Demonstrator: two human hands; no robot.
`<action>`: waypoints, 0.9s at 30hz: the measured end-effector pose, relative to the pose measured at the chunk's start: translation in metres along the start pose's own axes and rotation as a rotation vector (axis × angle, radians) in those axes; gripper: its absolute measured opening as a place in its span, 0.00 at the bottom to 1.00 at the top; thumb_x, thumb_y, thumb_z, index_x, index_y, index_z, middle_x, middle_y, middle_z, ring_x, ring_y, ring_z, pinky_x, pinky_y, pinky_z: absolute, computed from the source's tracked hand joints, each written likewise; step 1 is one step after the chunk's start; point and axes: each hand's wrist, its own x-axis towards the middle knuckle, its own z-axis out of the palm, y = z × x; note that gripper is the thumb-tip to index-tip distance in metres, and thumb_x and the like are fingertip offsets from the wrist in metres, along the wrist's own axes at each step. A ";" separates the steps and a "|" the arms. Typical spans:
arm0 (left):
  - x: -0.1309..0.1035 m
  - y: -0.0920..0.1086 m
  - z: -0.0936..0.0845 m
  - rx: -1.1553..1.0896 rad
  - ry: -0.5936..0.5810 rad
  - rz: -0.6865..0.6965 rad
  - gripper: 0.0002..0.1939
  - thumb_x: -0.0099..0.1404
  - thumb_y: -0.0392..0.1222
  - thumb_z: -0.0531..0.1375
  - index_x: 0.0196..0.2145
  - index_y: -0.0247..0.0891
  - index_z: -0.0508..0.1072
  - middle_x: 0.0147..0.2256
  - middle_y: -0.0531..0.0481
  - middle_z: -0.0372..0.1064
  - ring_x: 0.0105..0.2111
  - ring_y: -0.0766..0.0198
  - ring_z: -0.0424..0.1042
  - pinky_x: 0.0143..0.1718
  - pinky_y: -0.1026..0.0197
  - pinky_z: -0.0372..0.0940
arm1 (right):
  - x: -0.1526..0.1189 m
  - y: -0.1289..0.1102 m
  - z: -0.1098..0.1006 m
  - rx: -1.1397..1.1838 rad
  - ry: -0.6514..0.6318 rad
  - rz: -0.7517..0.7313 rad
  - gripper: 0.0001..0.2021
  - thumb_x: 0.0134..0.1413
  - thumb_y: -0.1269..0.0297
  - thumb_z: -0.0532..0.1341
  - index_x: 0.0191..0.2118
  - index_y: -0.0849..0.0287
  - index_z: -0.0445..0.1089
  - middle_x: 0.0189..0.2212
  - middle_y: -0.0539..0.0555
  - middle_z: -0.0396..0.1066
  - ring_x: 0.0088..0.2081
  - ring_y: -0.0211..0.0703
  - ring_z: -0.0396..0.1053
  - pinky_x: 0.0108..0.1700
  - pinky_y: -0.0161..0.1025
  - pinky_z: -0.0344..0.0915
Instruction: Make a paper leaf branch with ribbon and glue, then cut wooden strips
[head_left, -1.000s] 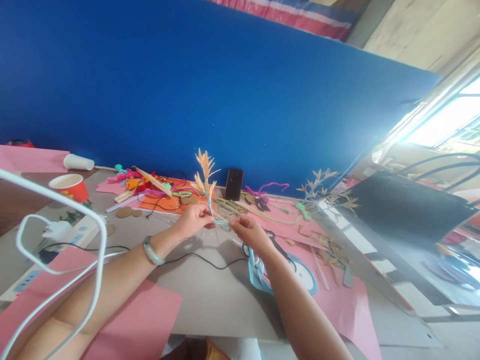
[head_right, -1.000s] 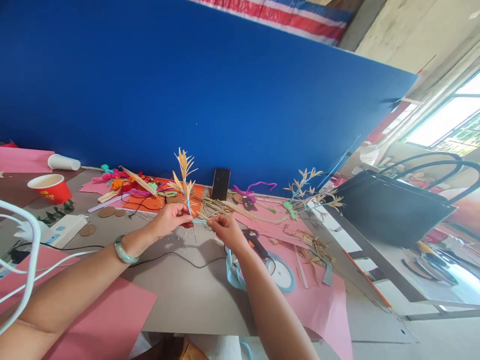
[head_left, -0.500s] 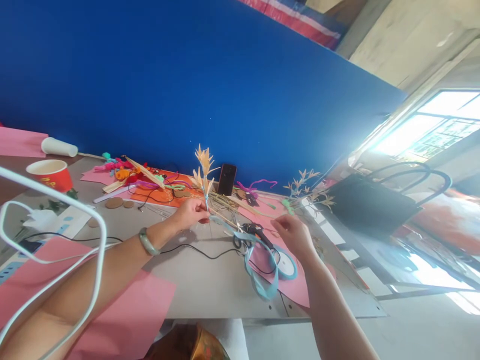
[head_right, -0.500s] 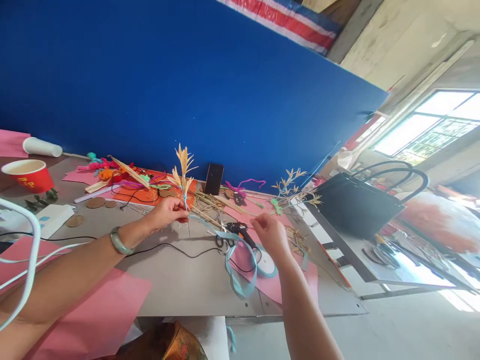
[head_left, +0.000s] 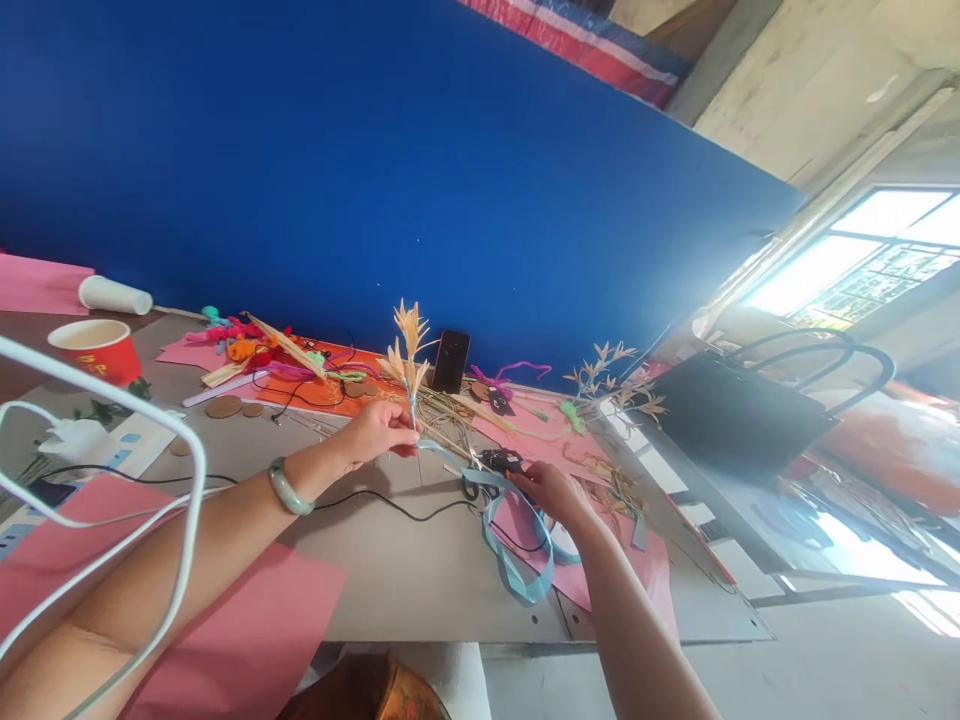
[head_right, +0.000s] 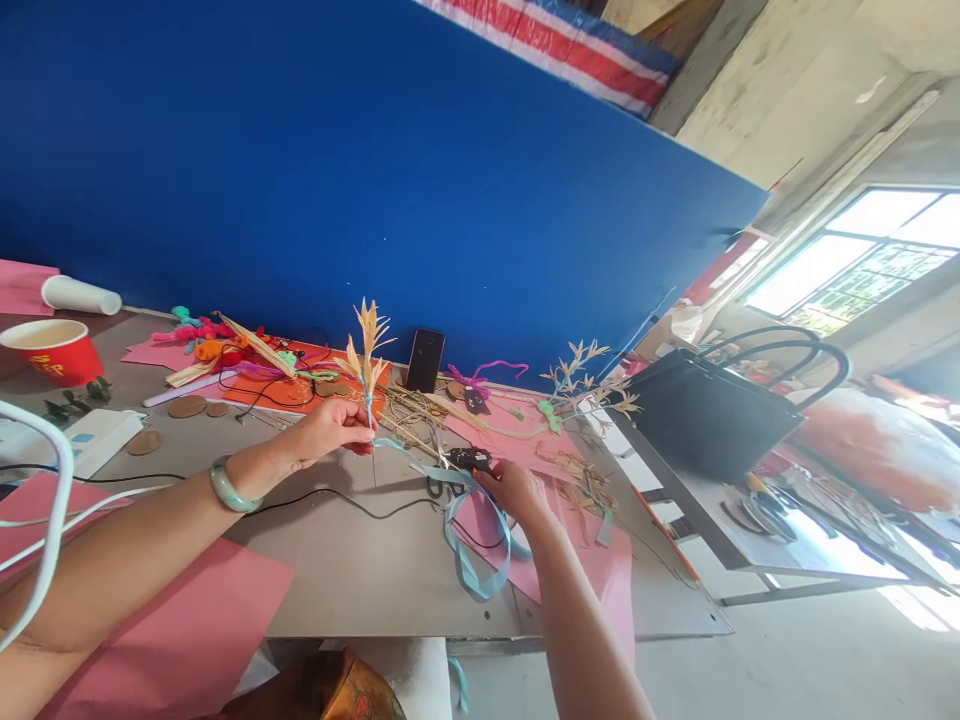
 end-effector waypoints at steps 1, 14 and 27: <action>0.000 0.000 0.000 -0.007 -0.009 -0.001 0.08 0.50 0.32 0.66 0.29 0.29 0.72 0.21 0.50 0.72 0.22 0.67 0.73 0.27 0.65 0.70 | 0.005 0.000 0.003 0.046 -0.021 -0.003 0.18 0.48 0.49 0.59 0.19 0.59 0.66 0.14 0.50 0.64 0.19 0.38 0.61 0.23 0.35 0.48; 0.000 0.000 0.002 -0.069 -0.036 -0.020 0.09 0.49 0.30 0.65 0.30 0.31 0.70 0.20 0.52 0.70 0.21 0.67 0.73 0.27 0.65 0.69 | -0.003 0.005 -0.007 0.627 0.003 -0.050 0.20 0.46 0.46 0.61 0.28 0.61 0.67 0.19 0.47 0.63 0.21 0.35 0.60 0.23 0.33 0.54; -0.001 0.002 0.002 -0.059 -0.081 0.002 0.10 0.47 0.31 0.65 0.28 0.32 0.69 0.21 0.53 0.69 0.22 0.67 0.73 0.26 0.66 0.68 | -0.076 -0.059 -0.014 0.680 -0.078 -0.193 0.18 0.43 0.48 0.64 0.31 0.60 0.68 0.16 0.48 0.65 0.18 0.36 0.61 0.21 0.33 0.58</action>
